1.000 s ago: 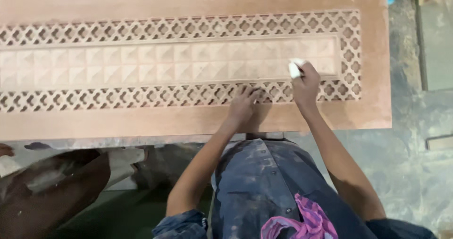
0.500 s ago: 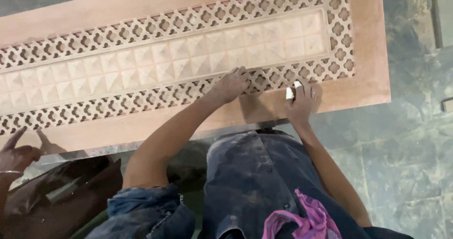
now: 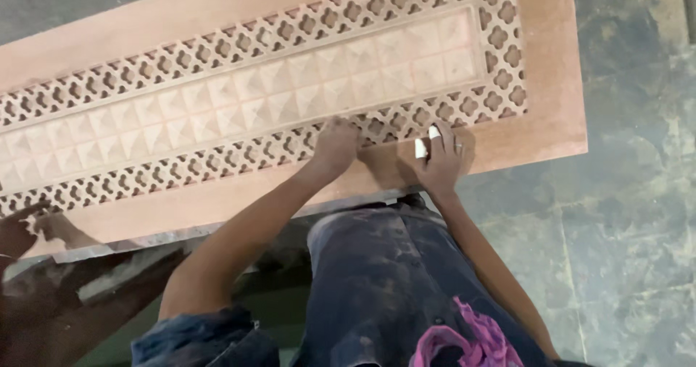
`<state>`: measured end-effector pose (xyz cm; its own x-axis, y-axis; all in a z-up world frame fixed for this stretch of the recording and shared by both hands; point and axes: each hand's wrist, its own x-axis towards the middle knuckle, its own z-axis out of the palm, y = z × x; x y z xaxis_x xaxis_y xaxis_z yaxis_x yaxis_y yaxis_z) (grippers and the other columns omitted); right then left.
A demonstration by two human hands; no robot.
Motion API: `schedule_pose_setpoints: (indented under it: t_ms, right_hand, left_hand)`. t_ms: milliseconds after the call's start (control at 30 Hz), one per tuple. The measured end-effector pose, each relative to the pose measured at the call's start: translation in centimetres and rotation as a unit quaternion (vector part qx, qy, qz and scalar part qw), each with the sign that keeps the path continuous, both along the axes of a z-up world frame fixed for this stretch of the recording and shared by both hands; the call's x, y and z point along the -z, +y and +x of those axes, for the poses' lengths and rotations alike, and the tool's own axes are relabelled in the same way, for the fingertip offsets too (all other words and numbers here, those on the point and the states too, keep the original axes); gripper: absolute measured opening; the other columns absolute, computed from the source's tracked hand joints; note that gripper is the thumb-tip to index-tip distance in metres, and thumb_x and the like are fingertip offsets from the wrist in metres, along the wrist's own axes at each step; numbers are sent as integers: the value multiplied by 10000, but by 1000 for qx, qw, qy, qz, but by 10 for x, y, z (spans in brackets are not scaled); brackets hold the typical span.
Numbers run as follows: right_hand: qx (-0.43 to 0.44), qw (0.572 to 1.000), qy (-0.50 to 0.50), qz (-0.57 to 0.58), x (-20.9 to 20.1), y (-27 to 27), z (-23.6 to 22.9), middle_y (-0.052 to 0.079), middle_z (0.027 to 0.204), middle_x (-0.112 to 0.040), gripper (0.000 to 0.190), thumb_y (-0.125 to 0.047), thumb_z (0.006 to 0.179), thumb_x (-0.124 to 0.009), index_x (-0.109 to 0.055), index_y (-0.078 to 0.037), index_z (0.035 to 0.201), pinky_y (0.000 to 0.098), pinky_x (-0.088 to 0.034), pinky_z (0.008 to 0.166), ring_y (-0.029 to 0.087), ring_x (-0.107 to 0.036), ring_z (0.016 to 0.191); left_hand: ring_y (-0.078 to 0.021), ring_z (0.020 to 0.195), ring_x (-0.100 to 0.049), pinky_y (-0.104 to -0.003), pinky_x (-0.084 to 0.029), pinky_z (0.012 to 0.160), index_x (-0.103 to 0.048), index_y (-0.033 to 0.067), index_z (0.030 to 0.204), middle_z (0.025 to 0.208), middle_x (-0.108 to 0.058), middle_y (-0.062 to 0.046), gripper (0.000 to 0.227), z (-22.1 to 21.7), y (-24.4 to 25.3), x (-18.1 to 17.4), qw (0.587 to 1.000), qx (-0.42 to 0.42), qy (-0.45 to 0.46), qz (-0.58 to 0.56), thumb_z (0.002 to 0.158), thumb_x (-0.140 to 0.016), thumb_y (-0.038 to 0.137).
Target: The person sands the surface of a large, intricately carved wooden panel using two white sanding blocks. They move the blocks back and forth across the lattice and central sections of the panel, working systematically along its length.
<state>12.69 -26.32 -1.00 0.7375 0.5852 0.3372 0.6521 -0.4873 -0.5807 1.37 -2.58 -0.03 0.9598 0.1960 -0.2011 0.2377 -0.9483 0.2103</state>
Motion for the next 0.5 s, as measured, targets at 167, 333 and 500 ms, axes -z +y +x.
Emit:
schedule_pose_setpoints:
  t_ms: [167, 333, 500]
  right_hand:
    - [8, 997, -35, -61, 3, -6, 9, 180, 1400, -614, 429, -282, 942, -684, -666, 15, 1251, 527, -428, 1030, 394, -575, 1218]
    - [-8, 993, -61, -105, 14, -10, 7, 183, 1376, -608, 540, -393, 928, -665, -642, 10, 1286, 565, -402, 1028, 413, -560, 1226]
    - [-42, 994, 1, -102, 14, -12, 12, 217, 1420, -549, 619, -451, 998, -630, -577, 60, 1344, 576, -359, 1069, 454, -496, 1286]
  left_hand:
    - [-294, 989, -665, -422, -487, 1017, -756, 135, 912, 968, -735, -90, 165, 1, 15, 5, 996, 57, 48, -42, 848, -623, 60]
    - [-379, 1117, -633, -435, -522, 901, -731, 54, 939, 1072, -685, -149, 189, -20, 7, 31, 979, 182, -68, 62, 776, -669, 128]
    - [-422, 1039, -609, -511, -491, 913, -689, -24, 1005, 1051, -660, -259, 269, 1, -20, 54, 956, -283, -20, -75, 879, -677, 213]
